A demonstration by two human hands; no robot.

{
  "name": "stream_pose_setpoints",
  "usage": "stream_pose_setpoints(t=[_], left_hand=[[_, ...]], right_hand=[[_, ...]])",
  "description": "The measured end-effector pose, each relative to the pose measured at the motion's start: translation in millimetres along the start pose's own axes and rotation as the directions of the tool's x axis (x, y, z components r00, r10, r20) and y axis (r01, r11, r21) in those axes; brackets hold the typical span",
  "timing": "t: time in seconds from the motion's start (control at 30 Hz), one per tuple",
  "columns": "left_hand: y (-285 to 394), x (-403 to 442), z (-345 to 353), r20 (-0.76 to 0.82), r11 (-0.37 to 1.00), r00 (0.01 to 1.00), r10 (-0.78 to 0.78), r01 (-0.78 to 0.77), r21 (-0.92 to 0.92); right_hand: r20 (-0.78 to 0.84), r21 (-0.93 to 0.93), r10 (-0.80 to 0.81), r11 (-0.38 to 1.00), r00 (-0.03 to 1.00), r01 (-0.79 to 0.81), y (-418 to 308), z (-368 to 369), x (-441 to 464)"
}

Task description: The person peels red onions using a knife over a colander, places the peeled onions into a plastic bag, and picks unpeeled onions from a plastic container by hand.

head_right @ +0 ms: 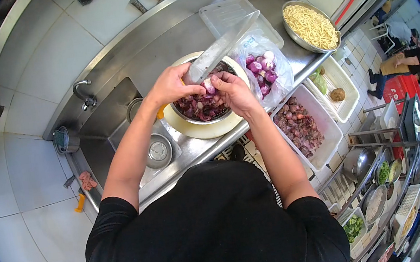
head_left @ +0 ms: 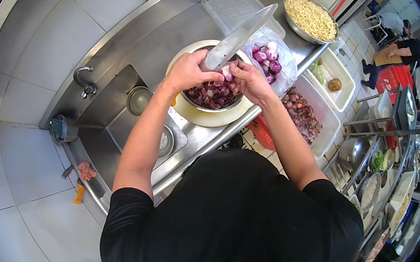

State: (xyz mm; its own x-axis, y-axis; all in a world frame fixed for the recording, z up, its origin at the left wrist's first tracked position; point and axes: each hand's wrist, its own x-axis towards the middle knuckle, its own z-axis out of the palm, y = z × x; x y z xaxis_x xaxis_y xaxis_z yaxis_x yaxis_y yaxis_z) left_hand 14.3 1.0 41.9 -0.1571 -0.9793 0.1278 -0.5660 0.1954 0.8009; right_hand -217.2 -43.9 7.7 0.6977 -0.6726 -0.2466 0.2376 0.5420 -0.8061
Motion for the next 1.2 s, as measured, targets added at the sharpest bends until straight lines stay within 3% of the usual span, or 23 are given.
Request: stream_pose_setpoints(t=[0.33, 0.43, 0.57, 0.63, 0.73, 0.83, 0.87, 0.97, 1.0, 1.1, 1.13, 1.2], left_hand=[[4.6, -3.2, 1.5, 0.009, 0.999, 0.999, 0.039, -0.039, -0.020], [-3.6, -6.3, 4.9, -0.003, 0.987, 0.996, 0.085, -0.084, 0.140], [-8.3, -16.9, 12.0, -0.094, 0.998, 0.994, 0.059, -0.061, -0.028], [-13.1, -19.8, 13.5, -0.181, 0.987, 0.983, 0.036, -0.064, -0.147], [-26.8, -17.0, 8.7, -0.258, 0.984, 0.955, -0.147, 0.116, -0.132], [-24.4, -13.4, 8.8, -0.367, 0.973, 0.903, -0.224, 0.189, -0.130], [-25.0, -11.7, 7.1, -0.366, 0.968, 0.897, -0.250, 0.245, -0.061], [-13.2, -11.6, 9.0, -0.293, 0.989, 0.945, -0.147, 0.147, -0.021], [-11.3, -11.0, 12.6, -0.270, 0.992, 0.958, -0.095, 0.069, -0.104], [1.0, -11.1, 23.1, -0.307, 1.000, 0.952, 0.003, -0.012, -0.027], [7.1, -11.0, 24.2, -0.304, 0.999, 0.953, -0.008, 0.019, 0.034], [6.1, -6.2, 28.9, -0.278, 0.997, 0.958, -0.072, 0.070, -0.017]], right_hand=[[-0.082, -0.077, -0.007, 0.997, 0.997, 0.001, -3.6, 2.3, 0.5], [-0.131, -0.050, 0.025, 0.998, 0.991, -0.032, 0.1, 5.0, 2.1], [-0.144, 0.076, 0.095, 0.993, 0.985, -0.085, -1.8, 7.1, 0.9], [-0.086, 0.139, 0.109, 0.986, 0.990, -0.097, -4.0, -0.7, 4.1], [0.049, 0.211, 0.139, 0.966, 0.989, -0.146, -6.6, -13.2, 6.4], [0.046, 0.277, 0.166, 0.945, 0.985, -0.173, -8.7, -12.2, 0.8], [0.036, 0.234, 0.160, 0.958, 0.987, -0.164, -8.2, -12.2, 0.3], [0.008, 0.154, 0.117, 0.981, 0.993, -0.117, -6.3, -8.2, -4.6], [0.003, 0.160, 0.090, 0.983, 0.996, -0.090, -6.8, -0.1, -7.7], [0.026, 0.141, 0.016, 0.990, 1.000, -0.020, -3.4, 2.3, -5.4], [0.038, 0.130, -0.007, 0.992, 0.999, 0.002, -0.6, 0.3, -3.7], [-0.025, 0.067, -0.048, 0.996, 0.999, 0.050, 5.9, 0.1, -1.0]])
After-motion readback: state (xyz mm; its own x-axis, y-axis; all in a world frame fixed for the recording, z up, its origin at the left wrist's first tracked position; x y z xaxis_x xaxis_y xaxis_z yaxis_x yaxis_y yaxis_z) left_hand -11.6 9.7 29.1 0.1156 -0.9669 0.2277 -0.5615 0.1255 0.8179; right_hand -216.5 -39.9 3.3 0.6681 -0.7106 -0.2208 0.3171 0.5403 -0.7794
